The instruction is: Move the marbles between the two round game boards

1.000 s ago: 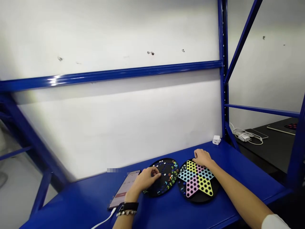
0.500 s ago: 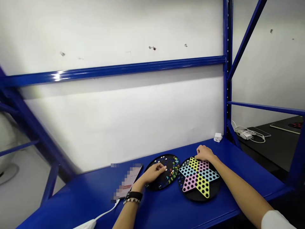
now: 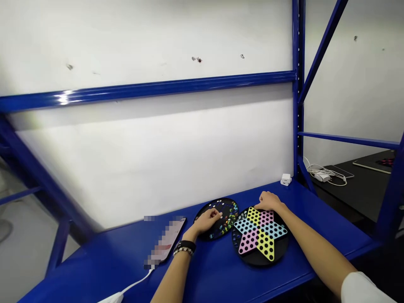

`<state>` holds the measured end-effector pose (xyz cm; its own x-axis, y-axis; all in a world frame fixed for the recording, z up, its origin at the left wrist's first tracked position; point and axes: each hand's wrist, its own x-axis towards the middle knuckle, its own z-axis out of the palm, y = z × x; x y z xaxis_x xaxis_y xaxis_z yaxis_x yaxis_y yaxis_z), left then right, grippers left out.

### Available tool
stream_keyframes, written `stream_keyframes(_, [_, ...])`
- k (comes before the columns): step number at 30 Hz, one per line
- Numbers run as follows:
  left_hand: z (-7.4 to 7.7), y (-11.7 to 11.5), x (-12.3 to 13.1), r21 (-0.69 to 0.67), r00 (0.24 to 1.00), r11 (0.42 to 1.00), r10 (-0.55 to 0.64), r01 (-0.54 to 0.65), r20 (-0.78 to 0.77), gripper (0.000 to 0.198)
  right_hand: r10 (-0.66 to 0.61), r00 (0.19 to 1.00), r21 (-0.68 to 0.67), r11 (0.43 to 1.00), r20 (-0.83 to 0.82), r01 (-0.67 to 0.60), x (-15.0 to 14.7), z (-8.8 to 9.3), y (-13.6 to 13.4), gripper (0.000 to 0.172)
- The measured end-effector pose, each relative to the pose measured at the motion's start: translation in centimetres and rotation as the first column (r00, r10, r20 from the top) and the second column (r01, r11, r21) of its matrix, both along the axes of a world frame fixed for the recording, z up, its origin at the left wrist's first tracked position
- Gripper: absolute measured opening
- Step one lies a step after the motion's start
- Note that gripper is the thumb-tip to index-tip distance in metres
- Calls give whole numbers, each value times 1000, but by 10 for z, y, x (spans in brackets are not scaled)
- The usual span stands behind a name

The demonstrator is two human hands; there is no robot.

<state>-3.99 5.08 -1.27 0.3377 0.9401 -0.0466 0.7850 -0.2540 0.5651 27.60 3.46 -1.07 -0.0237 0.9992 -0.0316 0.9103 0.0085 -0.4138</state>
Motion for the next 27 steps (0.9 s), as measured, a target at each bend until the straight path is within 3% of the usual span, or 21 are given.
stream_keyframes(5, [8, -15, -1, 168, 999, 986, -15, 9, 37, 46, 7, 1000, -8, 1000, 2, -7, -1, -2, 0, 34])
stream_keyframes(11, [21, -20, -5, 386, 985, 908, 128, -162, 114, 41, 21, 1000, 28, 999, 0, -21, -1, -5, 0, 35])
stream_keyframes(17, [19, -19, -8, 372, 984, 911, 177, -177, 35, 37, 36, 999, 16, 999, -11, -36, -1, -4, -1, 36])
stream_keyframes(22, [17, -20, -8, 372, 992, 923, 121, -101, -31, 36, 38, 999, -3, 999, -10, -38, -2, 0, -3, 33])
stream_keyframes(27, [24, -24, -8, 343, 996, 937, 76, -57, -41, 37, 47, 999, -6, 999, 9, -47, -3, 1, -4, 33])
